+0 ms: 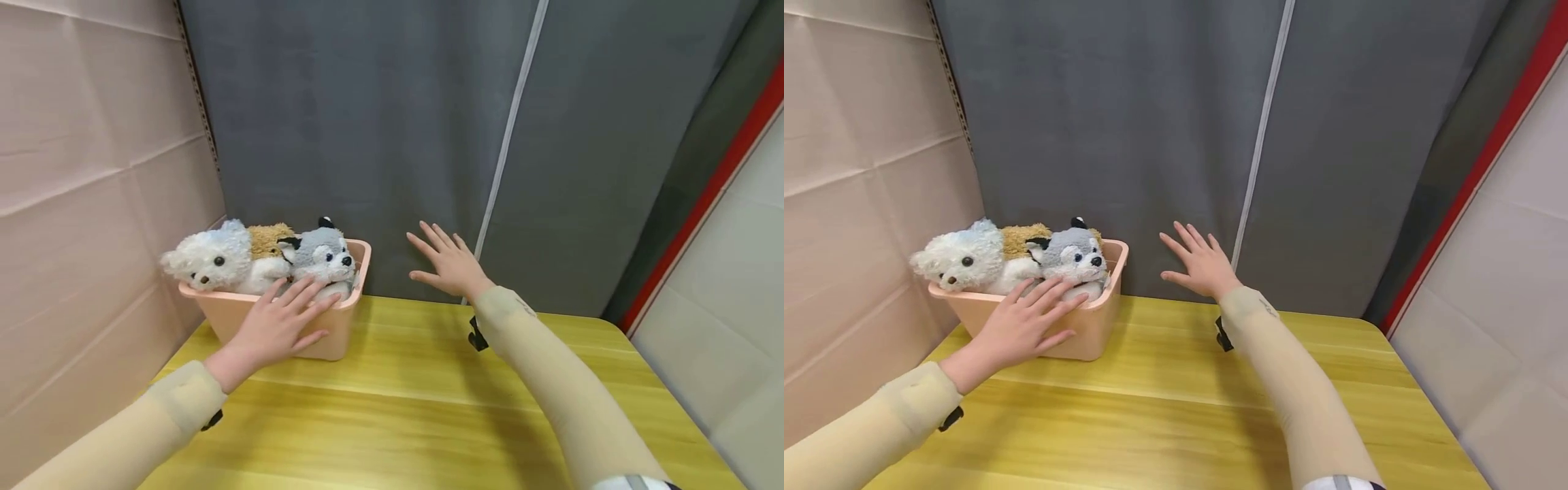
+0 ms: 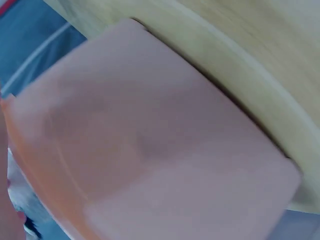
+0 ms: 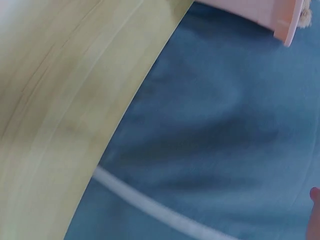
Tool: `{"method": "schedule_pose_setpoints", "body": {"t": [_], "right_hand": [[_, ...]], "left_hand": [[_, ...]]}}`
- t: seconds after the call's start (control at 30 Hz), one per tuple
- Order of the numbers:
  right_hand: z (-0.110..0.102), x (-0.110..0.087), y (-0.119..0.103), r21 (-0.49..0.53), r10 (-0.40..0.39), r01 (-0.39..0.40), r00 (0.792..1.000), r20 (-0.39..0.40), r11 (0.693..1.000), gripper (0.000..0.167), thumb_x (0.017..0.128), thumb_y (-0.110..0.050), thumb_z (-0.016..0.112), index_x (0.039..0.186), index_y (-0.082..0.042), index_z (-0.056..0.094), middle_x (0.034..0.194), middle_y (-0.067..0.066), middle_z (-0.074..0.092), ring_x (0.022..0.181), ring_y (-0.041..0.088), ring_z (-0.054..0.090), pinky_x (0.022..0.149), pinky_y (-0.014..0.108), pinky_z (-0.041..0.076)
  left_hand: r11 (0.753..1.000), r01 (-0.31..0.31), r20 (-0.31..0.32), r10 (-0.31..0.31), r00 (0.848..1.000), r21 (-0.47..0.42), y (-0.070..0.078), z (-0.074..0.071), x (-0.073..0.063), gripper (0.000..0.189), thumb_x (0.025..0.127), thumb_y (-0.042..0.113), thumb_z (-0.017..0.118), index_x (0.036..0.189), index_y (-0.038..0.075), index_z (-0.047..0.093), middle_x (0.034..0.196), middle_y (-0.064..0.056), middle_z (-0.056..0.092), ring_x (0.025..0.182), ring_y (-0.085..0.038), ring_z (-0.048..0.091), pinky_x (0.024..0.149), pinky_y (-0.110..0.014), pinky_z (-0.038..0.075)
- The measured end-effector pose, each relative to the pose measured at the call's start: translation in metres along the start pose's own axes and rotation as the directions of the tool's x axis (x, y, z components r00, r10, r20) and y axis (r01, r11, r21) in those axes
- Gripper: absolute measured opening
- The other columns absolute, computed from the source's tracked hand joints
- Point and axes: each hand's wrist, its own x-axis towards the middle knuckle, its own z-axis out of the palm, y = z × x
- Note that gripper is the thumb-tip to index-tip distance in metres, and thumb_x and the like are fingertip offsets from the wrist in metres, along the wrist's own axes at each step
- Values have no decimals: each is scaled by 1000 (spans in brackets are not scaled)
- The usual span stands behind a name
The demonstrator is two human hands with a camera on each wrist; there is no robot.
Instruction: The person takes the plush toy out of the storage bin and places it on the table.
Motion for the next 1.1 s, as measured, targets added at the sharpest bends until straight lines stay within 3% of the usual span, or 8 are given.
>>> {"method": "schedule_pose_setpoints", "body": {"t": [0.1,0.33,0.5,0.6,0.73,0.83,1.1], "right_hand": [[-3,8,-6,-18,-31,30,999,-16,999,81,91,-66,45,155,-34,7,162,2,-1,148,24,1,112,57,12],[-14,27,-29,3,-86,86,996,-19,996,83,90,-70,41,155,-37,3,162,-2,-5,147,19,-4,114,54,11],[-21,40,-42,59,-115,117,993,-30,991,86,89,-67,48,155,-35,4,162,-2,-5,147,19,-4,114,53,10],[-25,47,-51,118,-132,136,990,-43,984,92,86,-67,55,155,-35,4,162,-3,-6,147,18,-4,114,53,11],[-30,57,-64,213,-183,194,981,-68,958,103,78,-67,64,156,-34,6,162,-3,-4,147,19,-3,114,54,11],[-35,64,-73,253,-229,241,970,-76,937,108,74,-67,70,156,-32,9,162,-3,-4,148,21,0,113,54,12],[-40,83,-94,304,-350,337,937,-12,891,109,68,-63,76,155,-29,20,162,-5,1,147,26,8,111,55,20]], "left_hand": [[999,31,-51,-32,998,-18,-4,4,-4,64,98,63,22,146,24,42,141,-11,46,130,-33,41,100,-58,33],[981,165,-101,-175,979,-99,-11,13,-14,64,96,62,32,129,11,54,127,-15,54,115,-36,50,95,-59,35],[940,292,-117,-314,942,-175,-12,24,-20,56,94,58,44,116,8,58,114,-15,58,103,-37,54,93,-55,35],[910,351,-138,-385,913,-221,-10,33,-23,57,96,60,40,111,8,59,105,-14,59,98,-35,54,93,-53,31],[876,388,-173,-446,878,-285,-7,41,-26,55,96,59,40,106,8,60,101,-12,60,96,-34,52,95,-54,26],[860,400,-191,-471,862,-317,-6,44,-25,51,96,57,42,103,9,59,99,-11,60,95,-33,51,94,-54,25],[839,416,-191,-499,845,-352,-5,42,-24,53,96,58,42,101,8,60,97,-11,60,94,-34,51,94,-55,24]]}}
